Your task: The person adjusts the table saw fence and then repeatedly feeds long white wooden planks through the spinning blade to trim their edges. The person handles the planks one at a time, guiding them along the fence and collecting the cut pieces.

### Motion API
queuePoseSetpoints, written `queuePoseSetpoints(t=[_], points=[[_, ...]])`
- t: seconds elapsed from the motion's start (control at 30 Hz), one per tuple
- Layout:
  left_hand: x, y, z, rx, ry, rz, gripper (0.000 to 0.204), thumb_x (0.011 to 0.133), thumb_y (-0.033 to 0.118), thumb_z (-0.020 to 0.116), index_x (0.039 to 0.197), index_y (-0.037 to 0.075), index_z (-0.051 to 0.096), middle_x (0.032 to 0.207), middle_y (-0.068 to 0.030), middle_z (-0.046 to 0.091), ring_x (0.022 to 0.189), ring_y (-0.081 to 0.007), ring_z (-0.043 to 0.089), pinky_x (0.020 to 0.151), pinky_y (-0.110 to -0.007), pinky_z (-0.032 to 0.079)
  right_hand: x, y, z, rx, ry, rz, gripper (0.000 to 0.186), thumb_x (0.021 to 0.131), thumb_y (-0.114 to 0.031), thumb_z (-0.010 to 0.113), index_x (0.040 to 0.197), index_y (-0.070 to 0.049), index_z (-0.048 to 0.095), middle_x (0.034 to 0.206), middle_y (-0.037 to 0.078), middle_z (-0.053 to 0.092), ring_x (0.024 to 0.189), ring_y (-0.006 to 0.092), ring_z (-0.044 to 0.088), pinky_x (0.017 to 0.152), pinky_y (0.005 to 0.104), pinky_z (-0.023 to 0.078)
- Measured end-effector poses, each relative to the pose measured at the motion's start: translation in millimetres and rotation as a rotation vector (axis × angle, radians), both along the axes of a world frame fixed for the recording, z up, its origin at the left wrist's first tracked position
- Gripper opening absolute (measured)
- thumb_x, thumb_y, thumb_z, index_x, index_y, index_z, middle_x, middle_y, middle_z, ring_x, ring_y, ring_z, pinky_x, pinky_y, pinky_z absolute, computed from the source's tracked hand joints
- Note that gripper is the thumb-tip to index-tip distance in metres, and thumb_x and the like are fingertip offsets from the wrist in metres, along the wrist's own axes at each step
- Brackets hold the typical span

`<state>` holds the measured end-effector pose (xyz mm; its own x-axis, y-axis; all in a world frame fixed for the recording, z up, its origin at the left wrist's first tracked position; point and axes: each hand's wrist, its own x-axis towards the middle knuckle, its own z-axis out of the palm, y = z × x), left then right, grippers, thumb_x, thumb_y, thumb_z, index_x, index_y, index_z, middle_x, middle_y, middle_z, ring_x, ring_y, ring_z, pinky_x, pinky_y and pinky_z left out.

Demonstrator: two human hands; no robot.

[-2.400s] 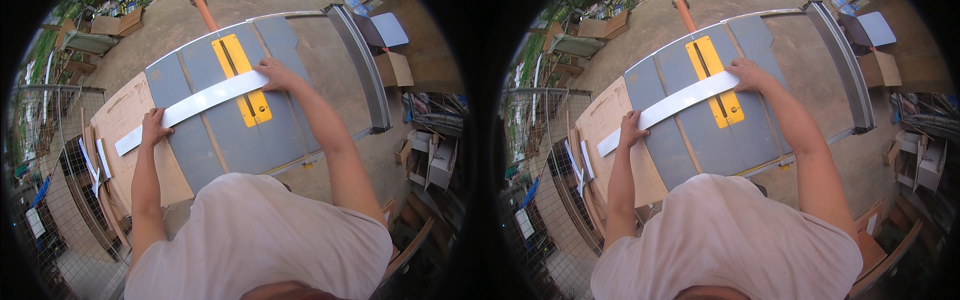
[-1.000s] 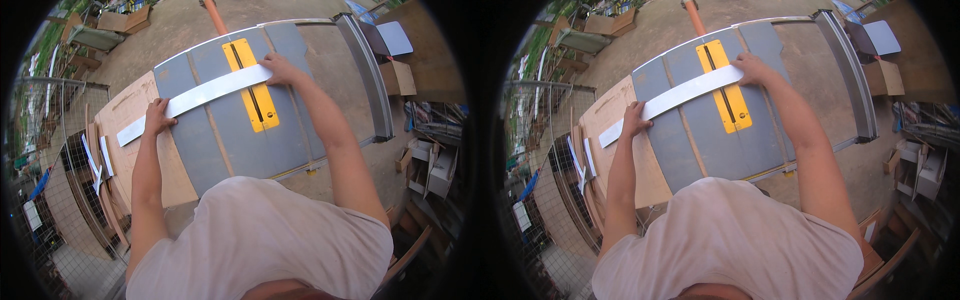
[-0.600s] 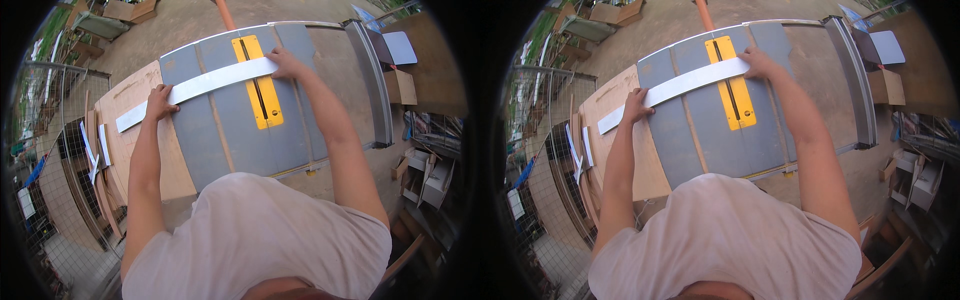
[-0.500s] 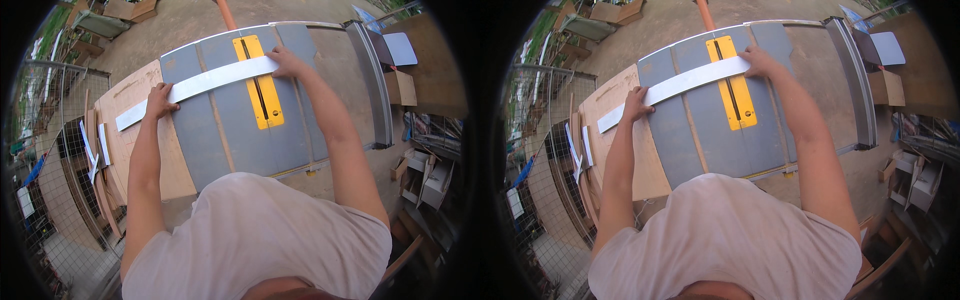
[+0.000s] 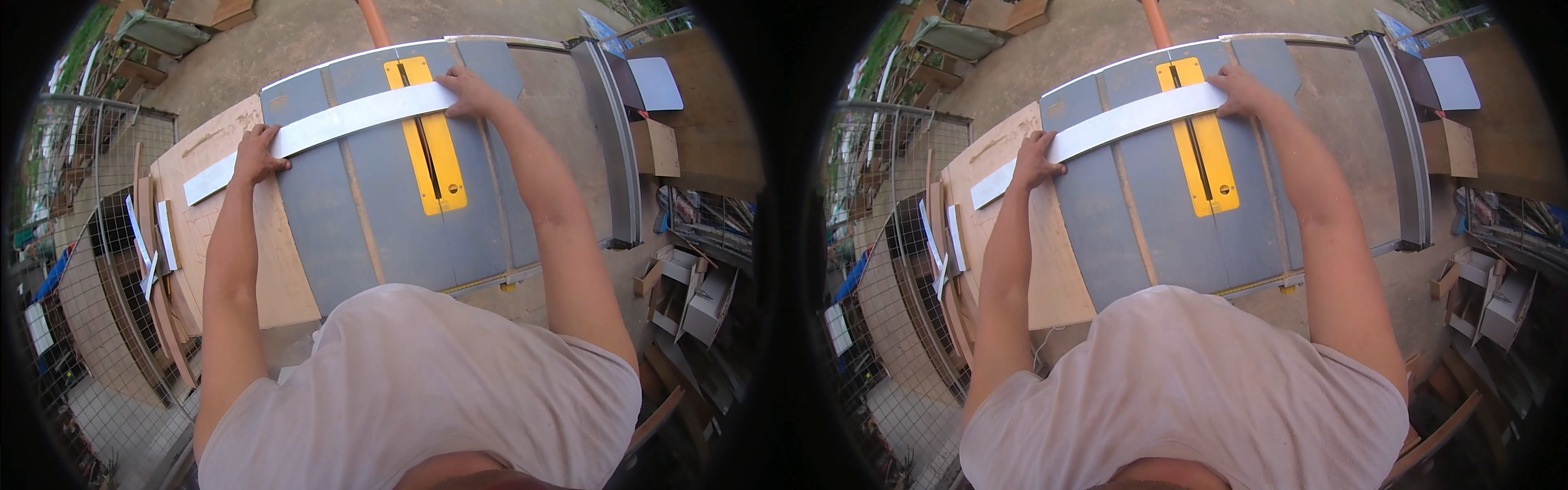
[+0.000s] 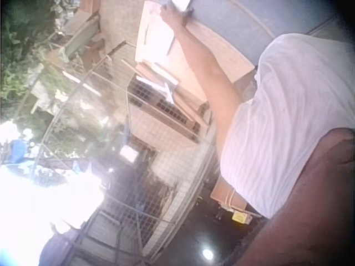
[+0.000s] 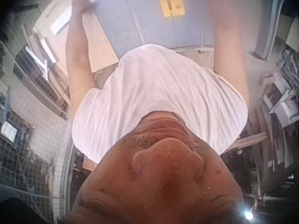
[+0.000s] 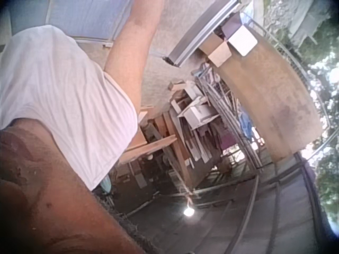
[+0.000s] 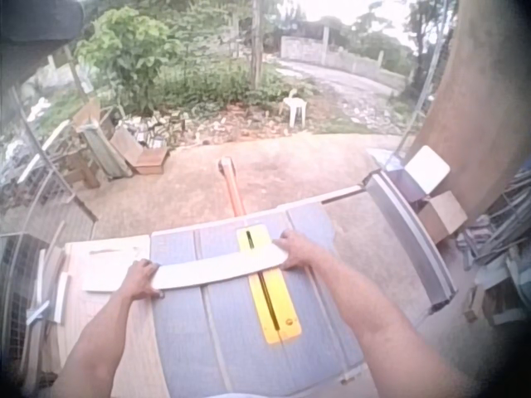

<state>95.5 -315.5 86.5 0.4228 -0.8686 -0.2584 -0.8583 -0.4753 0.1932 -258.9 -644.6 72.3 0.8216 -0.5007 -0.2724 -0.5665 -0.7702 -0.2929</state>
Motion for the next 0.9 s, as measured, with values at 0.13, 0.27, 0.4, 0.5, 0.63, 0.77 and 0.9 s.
queuePoseSetpoints(t=[0.13, 0.27, 0.4, 0.5, 0.63, 0.77, 0.9], points=[[6, -6, -2, 0.008, 0.008, 0.001, 0.093, 0.062, 0.027, 0.097, 0.146, 0.016, 0.060, 0.143, -0.0097, 0.059, 0.132, -0.0341, 0.053, 0.115, -0.041, 0.045, 4, -8, -3, -0.017, -0.004, 0.030, 0.083, 0.074, -0.023, 0.085, 0.151, -0.013, 0.055, 0.149, 0.017, 0.052, 0.142, 0.0336, 0.046, 0.121, 0.0401, 0.039], [14, -10, -4, -0.014, 0.014, 0.011, 0.093, 0.062, 0.026, 0.098, 0.146, 0.017, 0.060, 0.143, -0.0094, 0.059, 0.133, -0.0338, 0.053, 0.115, -0.041, 0.045, 8, -14, -7, -0.020, -0.037, 0.033, 0.083, 0.074, -0.023, 0.086, 0.150, -0.013, 0.056, 0.148, 0.017, 0.052, 0.141, 0.0342, 0.046, 0.121, 0.0402, 0.039], [17, -17, -4, -0.019, 0.005, 0.007, 0.092, 0.062, 0.027, 0.098, 0.146, 0.016, 0.060, 0.142, -0.0098, 0.059, 0.133, -0.0341, 0.053, 0.115, -0.042, 0.045, 14, -26, -12, -0.012, -0.040, 0.028, 0.083, 0.074, -0.022, 0.086, 0.150, -0.013, 0.056, 0.148, 0.017, 0.052, 0.141, 0.0346, 0.046, 0.121, 0.0404, 0.039], [22, -21, -4, -0.015, 0.001, 0.009, 0.092, 0.063, 0.027, 0.098, 0.146, 0.016, 0.059, 0.143, -0.0101, 0.059, 0.133, -0.0343, 0.052, 0.115, -0.042, 0.045, 19, -31, -13, -0.012, -0.045, 0.028, 0.085, 0.073, -0.025, 0.086, 0.151, -0.013, 0.056, 0.148, 0.017, 0.052, 0.141, 0.0350, 0.047, 0.119, 0.0406, 0.040], [30, -27, -7, -0.015, -0.005, 0.003, 0.093, 0.063, 0.027, 0.097, 0.146, 0.016, 0.059, 0.143, -0.0103, 0.059, 0.133, -0.0348, 0.053, 0.115, -0.042, 0.045, 24, -38, -17, -0.041, -0.060, 0.032, 0.086, 0.072, -0.026, 0.086, 0.151, -0.014, 0.056, 0.147, 0.018, 0.052, 0.141, 0.0350, 0.047, 0.118, 0.0409, 0.041], [32, -34, -5, -0.043, 0.016, 0.000, 0.092, 0.062, 0.022, 0.096, 0.145, 0.009, 0.059, 0.144, -0.0178, 0.057, 0.132, -0.0392, 0.052, 0.116, -0.045, 0.044, 34, -49, -20, -0.048, -0.046, 0.059, 0.083, 0.075, -0.023, 0.085, 0.152, -0.015, 0.054, 0.149, 0.017, 0.051, 0.141, 0.0358, 0.046, 0.121, 0.0421, 0.039], [41, -45, -2, -0.021, -0.011, 0.006, 0.092, 0.066, 0.026, 0.096, 0.149, 0.014, 0.057, 0.148, -0.0137, 0.056, 0.134, -0.0357, 0.053, 0.117, -0.042, 0.044, 49, -63, -17, -0.042, -0.050, 0.068, 0.086, 0.072, -0.025, 0.084, 0.153, -0.016, 0.054, 0.150, 0.018, 0.050, 0.142, 0.0367, 0.045, 0.119, 0.0427, 0.041]])
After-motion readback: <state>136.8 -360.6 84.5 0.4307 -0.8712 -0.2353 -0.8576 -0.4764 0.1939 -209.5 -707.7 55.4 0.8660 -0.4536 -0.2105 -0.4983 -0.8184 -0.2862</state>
